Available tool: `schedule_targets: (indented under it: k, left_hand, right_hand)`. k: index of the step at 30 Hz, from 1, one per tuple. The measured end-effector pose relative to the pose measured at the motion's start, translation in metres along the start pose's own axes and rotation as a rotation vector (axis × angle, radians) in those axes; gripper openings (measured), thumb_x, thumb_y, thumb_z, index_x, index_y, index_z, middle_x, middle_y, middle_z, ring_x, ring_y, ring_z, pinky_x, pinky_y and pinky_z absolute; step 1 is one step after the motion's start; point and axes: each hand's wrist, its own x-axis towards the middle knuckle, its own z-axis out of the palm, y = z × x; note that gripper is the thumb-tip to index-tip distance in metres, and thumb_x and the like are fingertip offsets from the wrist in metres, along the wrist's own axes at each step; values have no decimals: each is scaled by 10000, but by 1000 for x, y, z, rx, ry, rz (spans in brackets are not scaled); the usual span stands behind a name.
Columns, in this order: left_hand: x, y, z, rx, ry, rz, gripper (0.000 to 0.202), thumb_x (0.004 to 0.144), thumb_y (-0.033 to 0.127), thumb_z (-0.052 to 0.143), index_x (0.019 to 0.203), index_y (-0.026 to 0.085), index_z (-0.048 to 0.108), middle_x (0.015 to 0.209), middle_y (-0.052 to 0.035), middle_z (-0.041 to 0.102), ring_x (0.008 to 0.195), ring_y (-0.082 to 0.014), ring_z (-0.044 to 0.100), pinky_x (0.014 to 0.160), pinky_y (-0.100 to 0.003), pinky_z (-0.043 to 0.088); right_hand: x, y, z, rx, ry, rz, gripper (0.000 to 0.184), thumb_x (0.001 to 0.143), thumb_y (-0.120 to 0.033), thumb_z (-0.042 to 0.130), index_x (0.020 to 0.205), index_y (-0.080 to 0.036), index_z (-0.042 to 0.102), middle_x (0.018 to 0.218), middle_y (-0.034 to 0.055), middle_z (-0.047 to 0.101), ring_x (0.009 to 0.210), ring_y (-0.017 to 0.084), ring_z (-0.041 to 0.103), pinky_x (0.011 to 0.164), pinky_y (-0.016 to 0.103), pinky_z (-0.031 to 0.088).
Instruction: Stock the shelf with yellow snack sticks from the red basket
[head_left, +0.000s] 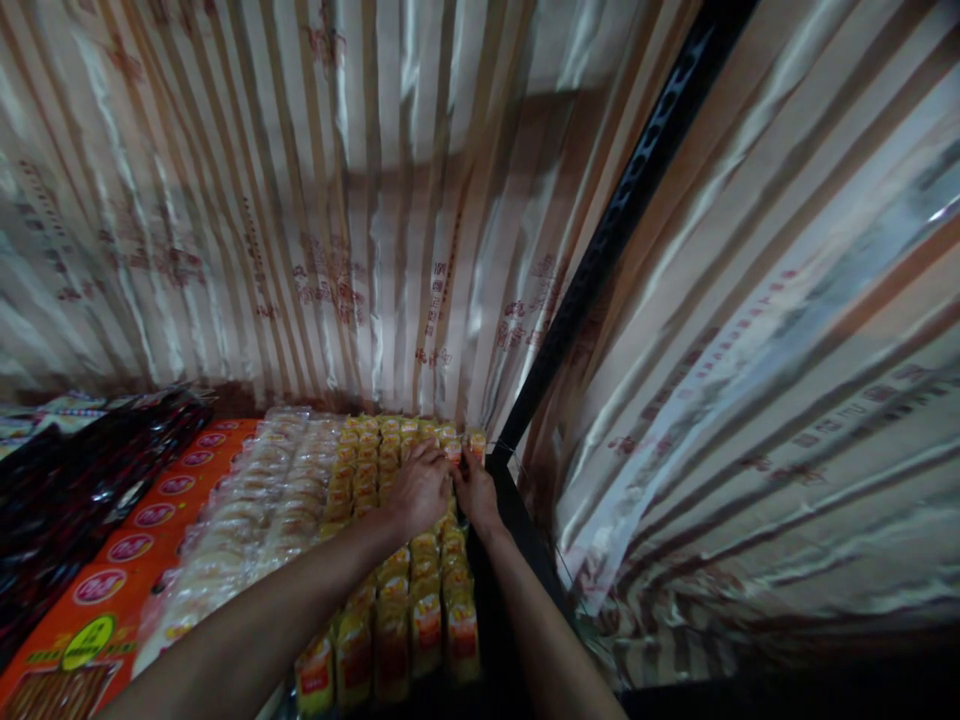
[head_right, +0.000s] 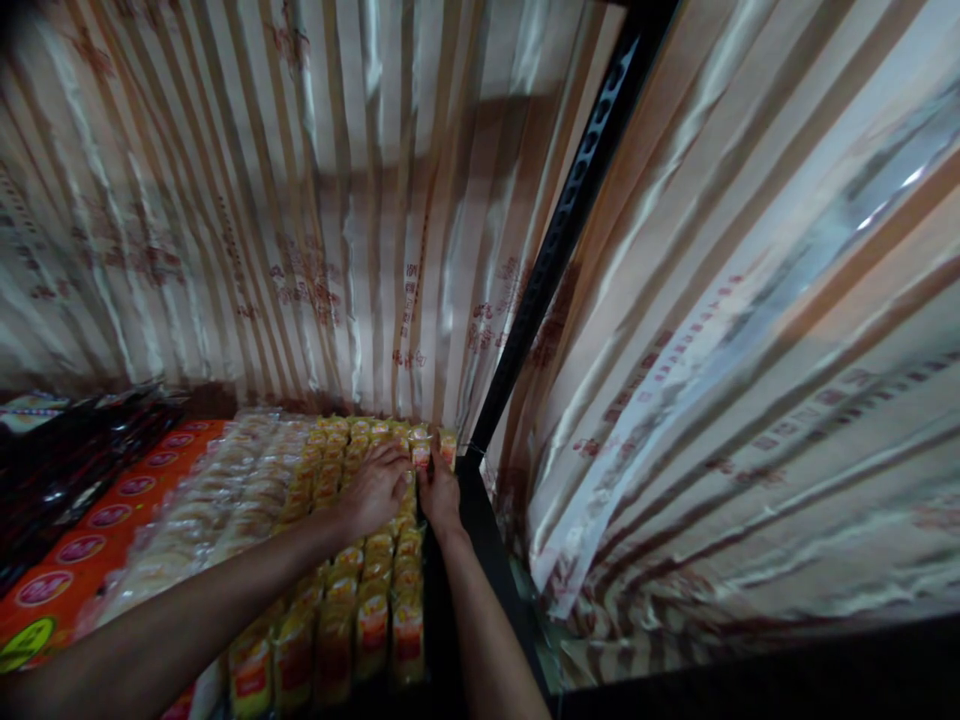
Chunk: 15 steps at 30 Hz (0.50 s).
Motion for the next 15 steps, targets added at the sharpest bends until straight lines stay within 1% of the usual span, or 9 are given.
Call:
schedule_targets:
  k: [3,6,9,11,12,15]
  left_hand:
    - [-5,2,-4,-35,14,6,290,741,56,420,916,155,629,1044,-67,622,1172,-207,425,1058,-386,304]
    - [-12,8,-11,-73,32,19,320,741,52,403,946,164,623,1076,-61,616,1192,-202,410,1065,-393,305]
    - [-25,22,-21,-107,47,16,336,750,65,391,966,162,630,1132,-66,603,1220,-203,385,1083,-373,292]
    - [-38,35,-29,-146,52,22,341,752,79,392,970,173,636,1162,-64,593,1227,-202,379,1086,-362,294]
    - [-47,43,-34,-174,49,31,344,755,86,392,978,183,636,1172,-57,588,1231,-199,376,1085,-359,300]
    - [-84,68,-44,-278,11,60,366,791,99,362,1029,212,615,1186,-22,581,1239,-179,377,1062,-360,338]
  right_hand:
    - [-3,2,2,6,72,-15,411,771,-218,479,1174,-155,529,953,77,676,686,157,638,694,276,492]
    - [-5,4,0,15,109,-40,415,770,-241,480,1172,-156,531,1034,93,656,667,157,636,706,302,499]
    - [-7,4,-6,64,132,-84,380,774,-254,467,1130,-164,562,1071,95,645,788,176,639,782,323,487]
    - [-11,2,-15,109,155,-86,355,774,-292,470,1080,-158,591,1045,101,653,868,192,626,817,335,474]
    - [-15,0,-21,135,168,-72,359,777,-318,469,1069,-151,594,1026,106,657,858,194,625,809,337,475]
    - [-38,-13,-41,249,221,26,409,806,-402,433,1091,-140,566,967,109,660,662,158,610,692,313,489]
